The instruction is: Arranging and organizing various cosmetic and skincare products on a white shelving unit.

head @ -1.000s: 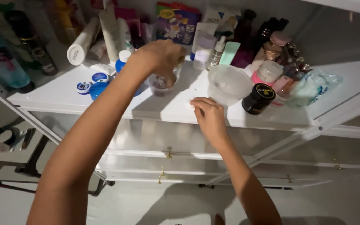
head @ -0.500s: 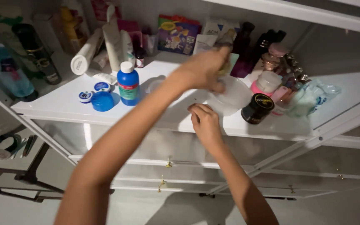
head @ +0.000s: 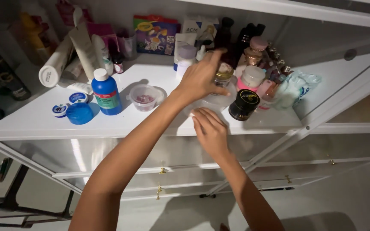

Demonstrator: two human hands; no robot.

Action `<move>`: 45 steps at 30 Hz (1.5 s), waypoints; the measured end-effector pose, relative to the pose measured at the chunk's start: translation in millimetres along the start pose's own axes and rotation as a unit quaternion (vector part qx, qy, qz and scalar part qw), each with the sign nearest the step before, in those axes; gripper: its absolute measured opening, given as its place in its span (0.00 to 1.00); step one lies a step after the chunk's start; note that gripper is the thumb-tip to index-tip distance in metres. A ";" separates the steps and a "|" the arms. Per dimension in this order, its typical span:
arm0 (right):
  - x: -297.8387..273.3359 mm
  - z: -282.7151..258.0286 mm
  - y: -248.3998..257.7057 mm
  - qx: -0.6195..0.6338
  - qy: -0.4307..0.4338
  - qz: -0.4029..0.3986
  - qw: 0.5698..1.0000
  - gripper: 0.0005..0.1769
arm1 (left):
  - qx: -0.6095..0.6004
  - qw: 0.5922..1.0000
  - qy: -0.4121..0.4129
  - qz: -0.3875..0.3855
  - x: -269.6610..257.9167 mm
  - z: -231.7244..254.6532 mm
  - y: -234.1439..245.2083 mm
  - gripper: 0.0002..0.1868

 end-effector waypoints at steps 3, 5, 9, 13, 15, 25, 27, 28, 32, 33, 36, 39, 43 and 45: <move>8.7 -6.7 22.1 -0.009 -0.004 0.023 1.000 0.10 | -0.028 0.998 -0.021 0.056 -12.0 -13.9 6.4 0.63; 15.0 -7.7 26.4 -0.004 -0.012 0.025 1.000 0.11 | -0.061 0.994 -0.015 0.088 -35.9 -4.4 37.3 0.60; 29.6 -6.9 12.4 0.050 -0.049 0.014 0.997 0.15 | -0.180 0.965 0.052 0.186 -103.3 -17.0 84.2 0.41; 50.0 -8.5 -35.1 0.131 -0.060 -0.039 0.989 0.22 | -0.173 0.935 0.097 0.295 -185.6 -57.5 91.1 0.25; 64.1 -11.8 -66.2 0.176 -0.049 -0.087 0.979 0.31 | -0.079 0.911 0.070 0.399 -227.3 -63.3 109.4 0.22; 72.1 14.3 -142.8 0.176 -0.103 -0.152 0.967 0.35 | 0.012 0.884 0.142 0.446 -232.2 -100.7 154.4 0.37; 80.8 15.3 -120.0 0.200 -0.151 -0.135 0.959 0.33 | -0.016 0.896 0.162 0.414 -221.8 -108.9 153.1 0.44; 86.4 23.2 -102.7 0.198 -0.152 -0.133 0.959 0.33 | -0.017 0.897 0.161 0.412 -221.6 -114.6 151.9 0.44; 116.5 40.8 -17.6 0.209 -0.088 -0.113 0.967 0.30 | -0.019 0.909 0.188 0.371 -213.3 -132.3 145.3 0.45; 120.0 53.8 0.8 0.246 -0.144 -0.120 0.951 0.28 | -0.053 0.909 0.210 0.357 -211.0 -139.1 143.6 0.43; 122.1 93.1 42.1 0.215 -0.148 -0.124 0.957 0.27 | -0.068 0.915 0.158 0.364 -200.6 -117.8 142.4 0.44; 113.9 130.7 49.0 0.204 -0.183 -0.131 0.953 0.28 | -0.166 0.913 0.157 0.338 -184.8 -105.8 127.8 0.44; 106.6 141.1 42.9 0.188 -0.195 -0.144 0.952 0.29 | -0.205 0.915 0.152 0.311 -165.8 -82.2 112.9 0.43; 110.3 130.3 42.6 0.206 -0.157 -0.144 0.955 0.31 | -0.242 0.924 0.149 0.255 -154.3 -70.1 100.2 0.43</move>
Point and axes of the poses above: each hand's wrist, its own x-axis towards the middle knuckle, its own y-axis out of the back of the hand, z = x × y, the point moved 9 cm from there along x, towards the middle knuckle, and after that the axes turned 8 degrees about y, right-handed, at the moved point
